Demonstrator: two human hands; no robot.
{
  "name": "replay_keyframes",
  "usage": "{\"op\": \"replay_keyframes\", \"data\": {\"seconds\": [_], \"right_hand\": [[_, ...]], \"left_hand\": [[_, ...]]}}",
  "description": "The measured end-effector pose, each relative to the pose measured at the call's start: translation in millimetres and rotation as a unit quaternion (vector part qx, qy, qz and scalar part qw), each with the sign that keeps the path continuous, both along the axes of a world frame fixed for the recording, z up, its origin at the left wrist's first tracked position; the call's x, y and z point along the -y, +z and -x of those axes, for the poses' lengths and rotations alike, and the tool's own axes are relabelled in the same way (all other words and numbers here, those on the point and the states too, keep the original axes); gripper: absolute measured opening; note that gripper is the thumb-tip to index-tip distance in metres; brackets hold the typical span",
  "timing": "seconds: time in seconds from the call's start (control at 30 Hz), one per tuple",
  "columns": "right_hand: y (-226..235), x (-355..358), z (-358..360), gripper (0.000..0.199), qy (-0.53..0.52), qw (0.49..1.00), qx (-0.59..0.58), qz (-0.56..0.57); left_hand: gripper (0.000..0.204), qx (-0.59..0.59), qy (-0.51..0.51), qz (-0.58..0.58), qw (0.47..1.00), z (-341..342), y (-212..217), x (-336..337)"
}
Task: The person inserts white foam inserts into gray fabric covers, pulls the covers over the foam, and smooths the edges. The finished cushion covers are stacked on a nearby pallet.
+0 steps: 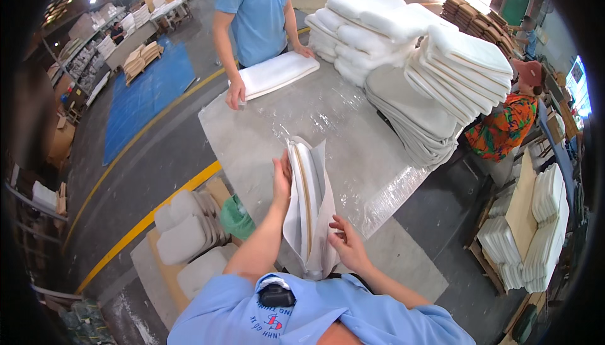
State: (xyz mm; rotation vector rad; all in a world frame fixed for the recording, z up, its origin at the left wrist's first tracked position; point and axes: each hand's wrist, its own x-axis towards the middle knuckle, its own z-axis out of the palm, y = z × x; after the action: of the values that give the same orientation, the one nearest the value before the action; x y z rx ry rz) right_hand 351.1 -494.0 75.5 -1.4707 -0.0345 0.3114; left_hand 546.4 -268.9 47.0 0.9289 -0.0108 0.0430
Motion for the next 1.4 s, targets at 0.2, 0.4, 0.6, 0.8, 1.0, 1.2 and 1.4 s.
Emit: {"op": "replay_keyframes", "data": {"seconds": [0.2, 0.4, 0.6, 0.8, 1.0, 1.2, 1.4], "right_hand": [[2.0, 31.9, -74.5, 0.055, -0.059, 0.997, -0.038, -0.032], [19.5, 28.5, -141.1, 0.045, -0.131, 0.989, 0.073, -0.008], [2.4, 43.2, -141.1, 0.039, -0.117, 0.992, 0.037, 0.041], [15.8, 43.0, -187.1, 0.045, -0.132, 0.977, 0.143, 0.088], [52.4, 41.2, -260.3, 0.055, -0.050, 0.934, 0.266, 0.234], [54.9, 46.9, -305.9, 0.046, 0.182, 0.954, 0.138, 0.193], [37.5, 52.3, -314.1, 0.022, 0.169, 0.954, 0.207, 0.136]], "left_hand": [[0.088, -0.030, -0.132, -0.099, 0.986, 97.8, 40.1, 74.0], [0.098, 0.039, -0.100, -0.351, 0.930, 91.7, 49.3, 100.9], [0.075, -0.022, -0.045, -0.333, 0.941, 72.6, 55.6, 105.7], [0.047, -0.019, 0.063, -0.506, 0.860, 2.3, 67.7, 89.8], [0.021, -0.021, 0.089, -0.483, 0.871, -31.5, 69.8, 87.2], [0.013, 0.042, 0.084, -0.503, 0.859, -31.9, 72.4, 87.7], [0.010, 0.148, 0.123, -0.509, 0.839, -24.2, 71.3, 93.8]]}}
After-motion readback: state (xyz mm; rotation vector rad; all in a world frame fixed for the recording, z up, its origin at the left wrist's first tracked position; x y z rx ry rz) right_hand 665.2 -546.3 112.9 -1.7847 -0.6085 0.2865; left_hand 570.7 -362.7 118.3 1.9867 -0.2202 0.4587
